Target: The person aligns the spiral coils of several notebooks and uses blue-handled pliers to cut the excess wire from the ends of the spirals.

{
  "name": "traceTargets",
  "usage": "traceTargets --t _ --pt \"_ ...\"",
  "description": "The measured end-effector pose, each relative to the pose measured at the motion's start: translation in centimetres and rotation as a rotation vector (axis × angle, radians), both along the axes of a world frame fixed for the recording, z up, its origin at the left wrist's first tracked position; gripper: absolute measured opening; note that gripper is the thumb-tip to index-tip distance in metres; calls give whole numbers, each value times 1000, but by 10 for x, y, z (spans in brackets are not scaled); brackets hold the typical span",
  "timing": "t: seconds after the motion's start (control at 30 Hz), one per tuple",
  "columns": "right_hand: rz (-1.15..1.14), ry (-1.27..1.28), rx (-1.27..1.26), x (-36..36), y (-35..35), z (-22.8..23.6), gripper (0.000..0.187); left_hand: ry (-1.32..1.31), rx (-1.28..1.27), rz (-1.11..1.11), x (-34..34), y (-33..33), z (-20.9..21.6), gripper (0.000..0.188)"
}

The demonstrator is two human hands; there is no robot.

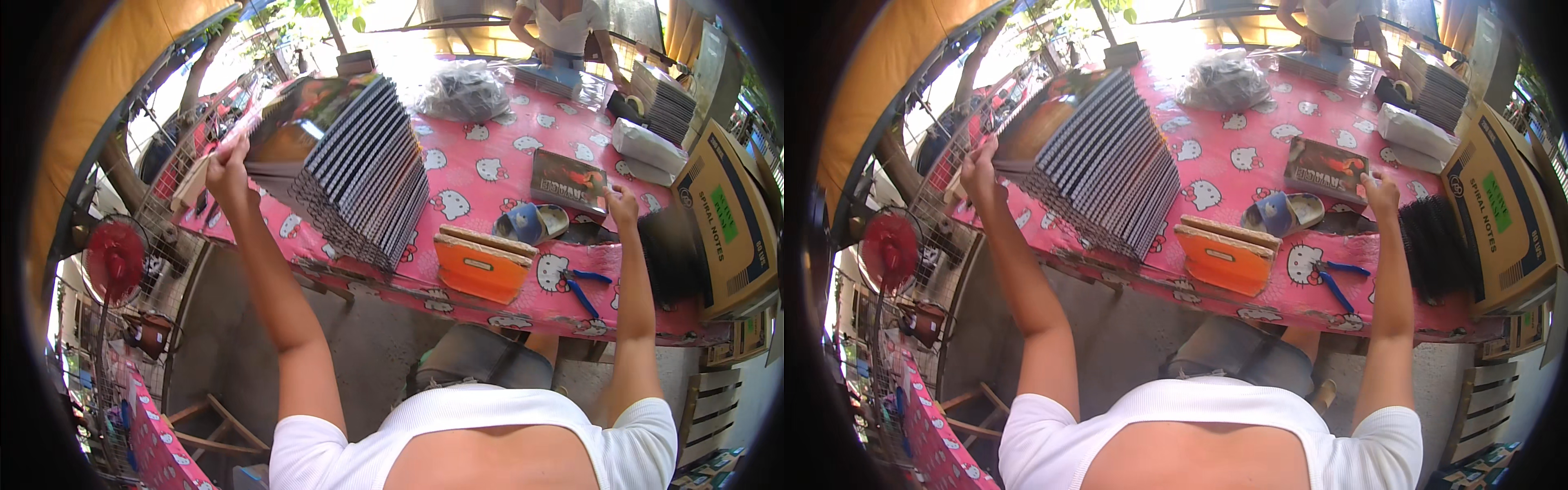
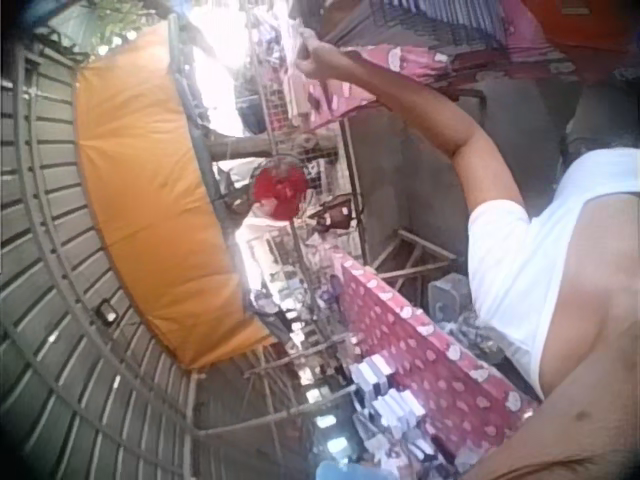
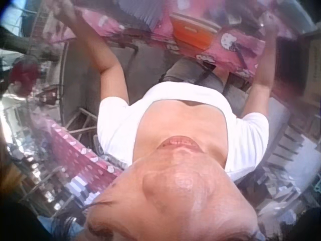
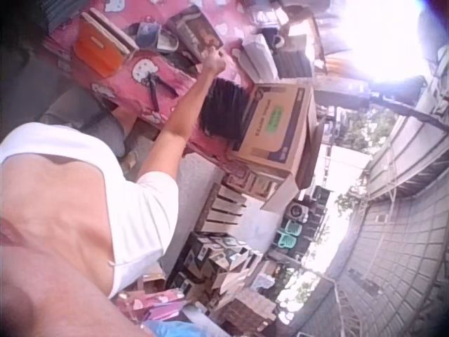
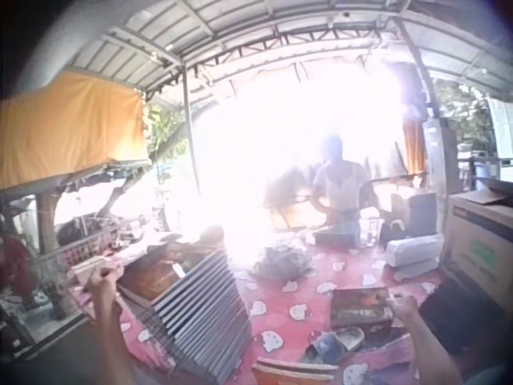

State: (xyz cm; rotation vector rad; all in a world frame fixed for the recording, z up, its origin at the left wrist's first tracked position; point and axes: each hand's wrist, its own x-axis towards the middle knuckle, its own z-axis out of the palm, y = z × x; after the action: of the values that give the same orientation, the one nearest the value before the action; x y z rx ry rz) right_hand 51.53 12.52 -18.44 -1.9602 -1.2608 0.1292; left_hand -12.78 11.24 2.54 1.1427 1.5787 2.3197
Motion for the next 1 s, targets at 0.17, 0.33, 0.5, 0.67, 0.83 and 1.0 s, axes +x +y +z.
traceTargets --t 0.17,0.33,0.5,0.67,0.83,1.0 --pt "-151 280 -147 -1 33 -14 59 -159 146 -174 -5 -2 -7 13" --pt "-85 -145 -149 28 19 -11 41 156 154 -33 -2 -2 -13 18" --pt "39 -214 344 -68 -37 31 36 413 659 25 114 -130 9 37" --pt "593 678 610 -182 -131 63 24 466 34 -565 228 -95 -72 42" --pt "680 475 442 -182 -143 20 31 152 -104 -924 215 -78 -101 24" --pt "795 60 182 -184 -145 -29 49 406 -155 -884 200 -58 -148 36"
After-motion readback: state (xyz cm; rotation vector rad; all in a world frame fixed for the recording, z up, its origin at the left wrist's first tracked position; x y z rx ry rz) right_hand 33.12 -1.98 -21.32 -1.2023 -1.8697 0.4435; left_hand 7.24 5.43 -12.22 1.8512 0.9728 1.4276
